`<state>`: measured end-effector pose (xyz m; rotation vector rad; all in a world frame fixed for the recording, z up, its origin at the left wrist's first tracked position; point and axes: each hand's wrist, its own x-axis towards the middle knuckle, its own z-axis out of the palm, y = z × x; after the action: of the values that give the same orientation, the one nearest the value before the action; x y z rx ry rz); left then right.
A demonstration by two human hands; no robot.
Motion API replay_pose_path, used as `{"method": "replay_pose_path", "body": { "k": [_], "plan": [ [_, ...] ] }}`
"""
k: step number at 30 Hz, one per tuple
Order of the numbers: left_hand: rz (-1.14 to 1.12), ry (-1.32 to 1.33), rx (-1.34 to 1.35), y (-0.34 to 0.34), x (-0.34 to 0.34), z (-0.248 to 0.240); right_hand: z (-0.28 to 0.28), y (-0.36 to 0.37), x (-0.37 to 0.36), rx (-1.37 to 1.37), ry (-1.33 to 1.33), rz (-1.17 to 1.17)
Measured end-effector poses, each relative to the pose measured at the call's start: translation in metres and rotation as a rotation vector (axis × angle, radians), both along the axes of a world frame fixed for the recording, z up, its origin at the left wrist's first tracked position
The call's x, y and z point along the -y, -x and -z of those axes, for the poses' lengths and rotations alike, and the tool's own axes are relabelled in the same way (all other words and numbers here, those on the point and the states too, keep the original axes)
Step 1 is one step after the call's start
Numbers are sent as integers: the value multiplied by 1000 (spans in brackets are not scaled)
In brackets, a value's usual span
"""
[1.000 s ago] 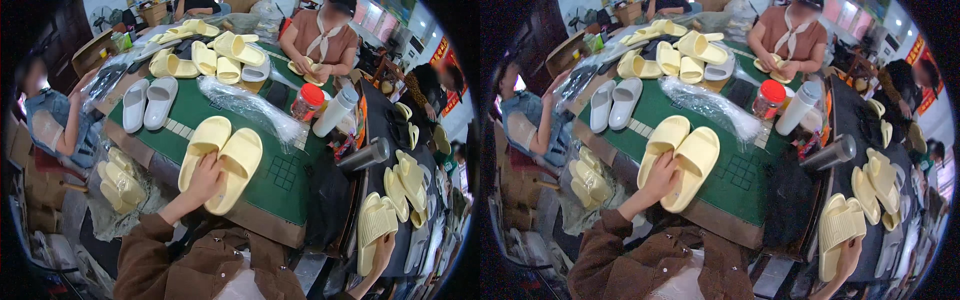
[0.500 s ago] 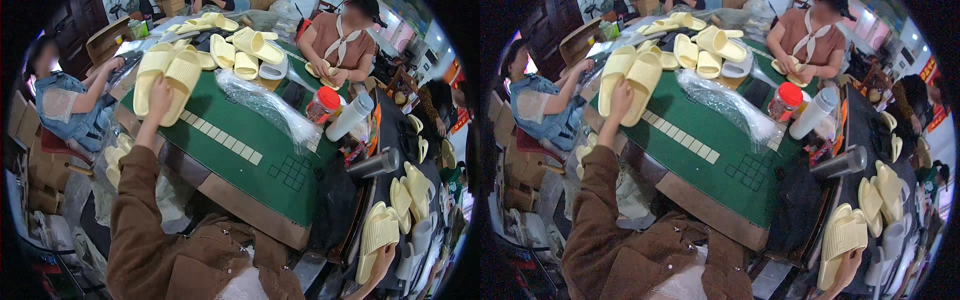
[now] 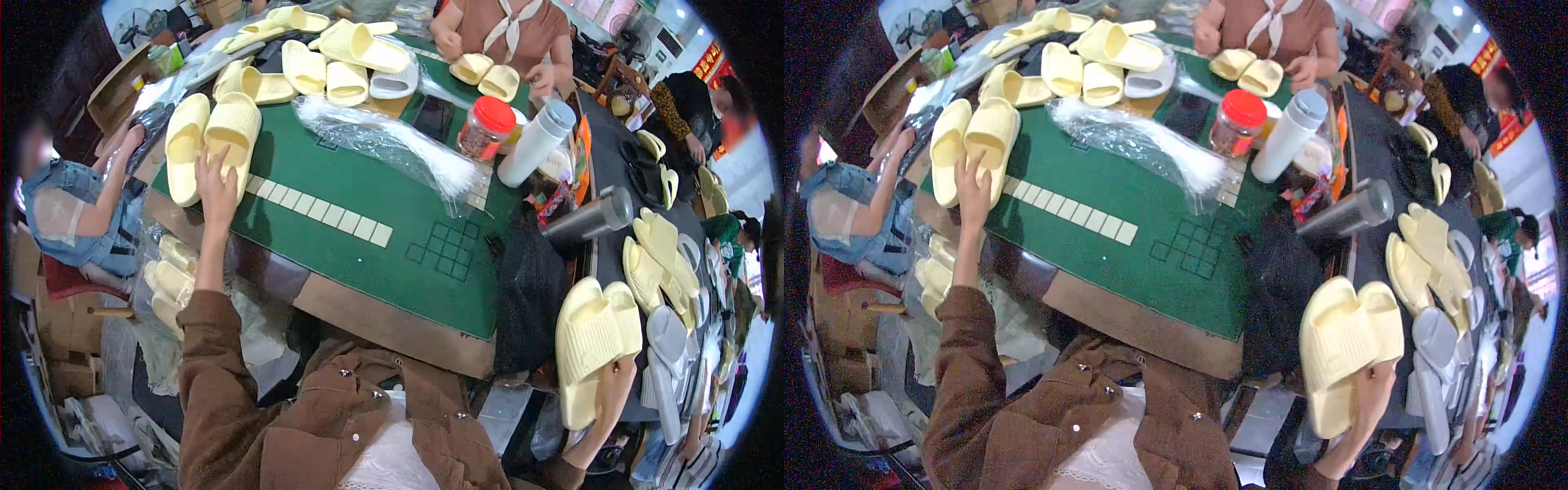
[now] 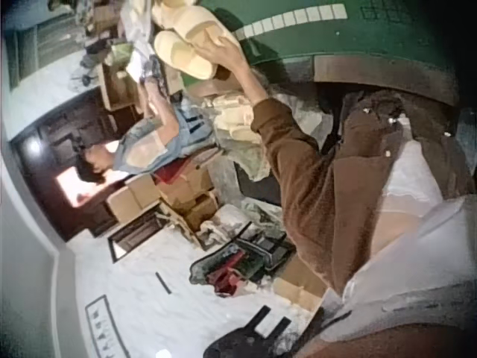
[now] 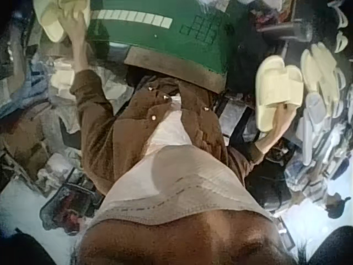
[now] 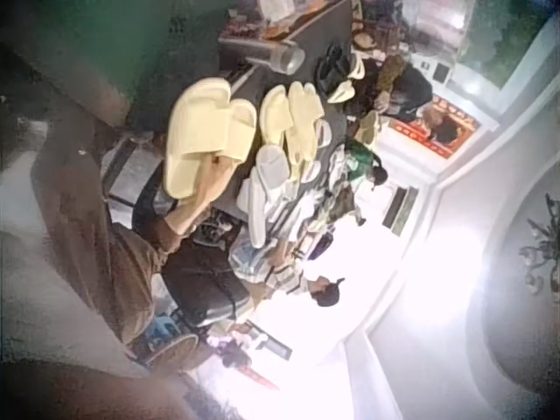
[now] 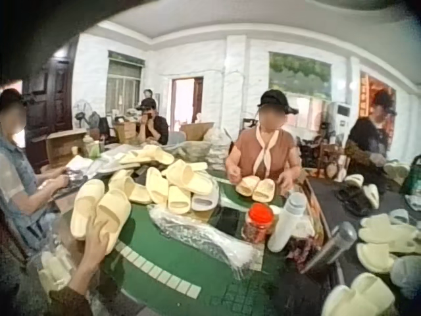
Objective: The person assembles pairs of plastic slippers by hand at a workbench. They pick up individual slipper halves, align them, and press them together to form complete pairs. The person handles multiple pairs in yellow, black, and white, moving finished pairs aside and retrieving new ones from piles on the table.
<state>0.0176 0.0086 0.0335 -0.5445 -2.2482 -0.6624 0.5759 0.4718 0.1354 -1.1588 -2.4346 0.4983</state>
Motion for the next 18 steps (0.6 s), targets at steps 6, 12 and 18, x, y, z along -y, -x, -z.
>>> {"method": "replay_pose_path", "body": {
  "k": [6,12,18],
  "plan": [
    [242,-142,239,-75,-47,-6,-19,86,73,-132,46,-282],
    [403,-161,352,-113,-73,-9,10,172,114,-255,404,-501],
    [466,-199,446,-128,-87,-19,68,231,138,-209,543,-354]
  ]
}}
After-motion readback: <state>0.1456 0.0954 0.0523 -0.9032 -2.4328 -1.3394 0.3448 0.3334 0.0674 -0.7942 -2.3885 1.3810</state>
